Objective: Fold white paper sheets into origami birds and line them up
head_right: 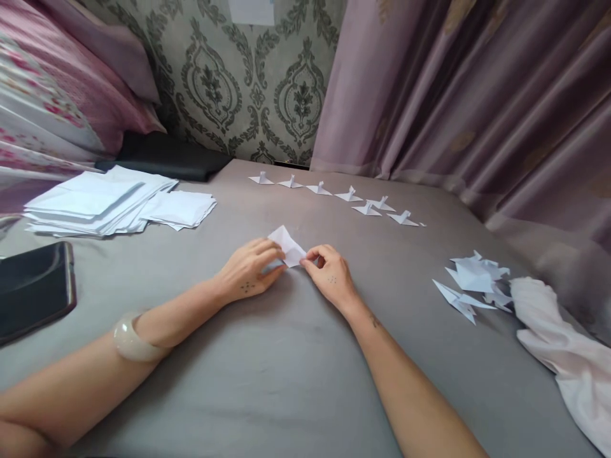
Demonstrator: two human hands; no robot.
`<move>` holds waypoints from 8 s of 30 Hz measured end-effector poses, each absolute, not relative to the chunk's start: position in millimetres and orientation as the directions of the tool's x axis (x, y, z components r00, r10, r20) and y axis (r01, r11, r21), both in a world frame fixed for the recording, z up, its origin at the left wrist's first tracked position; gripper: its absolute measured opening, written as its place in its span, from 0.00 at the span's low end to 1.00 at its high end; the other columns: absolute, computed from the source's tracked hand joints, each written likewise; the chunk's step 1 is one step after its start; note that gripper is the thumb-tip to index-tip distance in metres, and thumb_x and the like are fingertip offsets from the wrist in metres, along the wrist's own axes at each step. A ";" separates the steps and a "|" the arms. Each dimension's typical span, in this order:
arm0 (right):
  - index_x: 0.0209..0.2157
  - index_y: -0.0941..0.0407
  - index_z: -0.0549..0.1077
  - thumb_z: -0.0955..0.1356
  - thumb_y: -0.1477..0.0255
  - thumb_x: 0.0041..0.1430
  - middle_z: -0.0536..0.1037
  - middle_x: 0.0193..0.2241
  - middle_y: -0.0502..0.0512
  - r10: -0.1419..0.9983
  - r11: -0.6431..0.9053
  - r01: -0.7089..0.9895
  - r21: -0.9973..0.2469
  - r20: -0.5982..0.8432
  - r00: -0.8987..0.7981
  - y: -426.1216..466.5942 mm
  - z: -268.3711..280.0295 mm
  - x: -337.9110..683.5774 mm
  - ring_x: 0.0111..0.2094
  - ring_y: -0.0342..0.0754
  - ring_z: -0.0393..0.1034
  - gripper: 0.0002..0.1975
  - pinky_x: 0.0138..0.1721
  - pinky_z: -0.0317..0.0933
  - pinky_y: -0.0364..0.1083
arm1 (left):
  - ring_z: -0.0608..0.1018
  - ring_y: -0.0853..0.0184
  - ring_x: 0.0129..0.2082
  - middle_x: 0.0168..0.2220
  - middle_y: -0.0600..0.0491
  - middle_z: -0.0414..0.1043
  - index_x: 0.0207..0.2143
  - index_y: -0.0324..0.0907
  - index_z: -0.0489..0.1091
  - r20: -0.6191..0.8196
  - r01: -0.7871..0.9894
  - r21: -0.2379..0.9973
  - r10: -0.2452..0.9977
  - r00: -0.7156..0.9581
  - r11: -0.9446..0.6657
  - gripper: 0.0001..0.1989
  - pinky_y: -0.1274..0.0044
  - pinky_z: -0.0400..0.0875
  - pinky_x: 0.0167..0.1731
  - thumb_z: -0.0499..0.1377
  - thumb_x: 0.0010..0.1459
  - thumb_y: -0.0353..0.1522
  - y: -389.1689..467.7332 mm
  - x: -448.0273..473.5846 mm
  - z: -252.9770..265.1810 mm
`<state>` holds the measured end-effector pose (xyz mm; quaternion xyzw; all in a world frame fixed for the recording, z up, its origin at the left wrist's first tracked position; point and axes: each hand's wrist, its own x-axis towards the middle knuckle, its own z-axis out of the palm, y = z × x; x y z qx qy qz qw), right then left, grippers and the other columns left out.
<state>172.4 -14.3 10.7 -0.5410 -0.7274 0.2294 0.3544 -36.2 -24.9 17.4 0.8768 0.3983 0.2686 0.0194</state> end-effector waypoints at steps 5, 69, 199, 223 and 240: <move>0.33 0.55 0.75 0.64 0.73 0.61 0.73 0.36 0.55 0.701 0.640 0.701 -0.314 0.612 -0.365 -22.2 14.9 176.1 0.37 0.47 0.65 0.07 0.40 0.61 0.46 | 0.63 0.54 0.54 0.53 0.42 0.64 0.52 0.42 0.65 0.737 0.834 0.098 0.603 0.307 -0.544 0.18 0.63 0.54 0.52 0.57 0.59 0.35 -25.2 -39.4 15.9; 0.48 0.51 0.75 0.58 0.79 0.63 0.69 0.46 0.59 0.843 0.537 0.775 -0.334 0.221 -0.490 -50.8 11.4 176.2 0.45 0.51 0.62 0.20 0.47 0.64 0.50 | 0.76 0.66 0.37 0.40 0.51 0.77 0.38 0.41 0.71 0.464 0.686 0.129 0.654 0.597 -0.717 0.12 0.72 0.61 0.40 0.48 0.66 0.32 -21.2 -26.7 12.6; 0.40 0.56 0.75 0.59 0.81 0.63 0.75 0.38 0.56 0.863 0.489 0.821 -0.294 0.296 -0.409 -56.9 14.1 175.8 0.39 0.49 0.65 0.15 0.39 0.60 0.47 | 0.69 0.61 0.40 0.38 0.52 0.73 0.31 0.41 0.70 0.203 0.760 0.463 0.890 0.409 -0.456 0.06 0.63 0.56 0.45 0.54 0.50 0.27 -25.2 -18.1 18.4; 0.47 0.51 0.74 0.59 0.79 0.63 0.72 0.40 0.56 0.868 0.493 0.847 -0.199 0.184 -0.462 -60.2 22.2 178.4 0.39 0.50 0.63 0.18 0.32 0.57 0.46 | 0.69 0.59 0.42 0.44 0.44 0.68 0.44 0.41 0.66 0.542 0.780 0.086 0.686 0.485 -0.619 0.12 0.68 0.60 0.41 0.51 0.64 0.39 -22.8 -22.1 14.5; 0.45 0.48 0.75 0.60 0.77 0.63 0.70 0.44 0.55 0.834 0.518 0.788 -0.333 -0.010 -0.552 -55.9 46.2 209.4 0.44 0.49 0.65 0.17 0.42 0.62 0.48 | 0.75 0.63 0.40 0.41 0.48 0.76 0.44 0.41 0.74 0.304 0.576 0.125 0.584 0.753 -0.808 0.16 0.72 0.66 0.37 0.48 0.66 0.34 -27.1 -19.9 15.5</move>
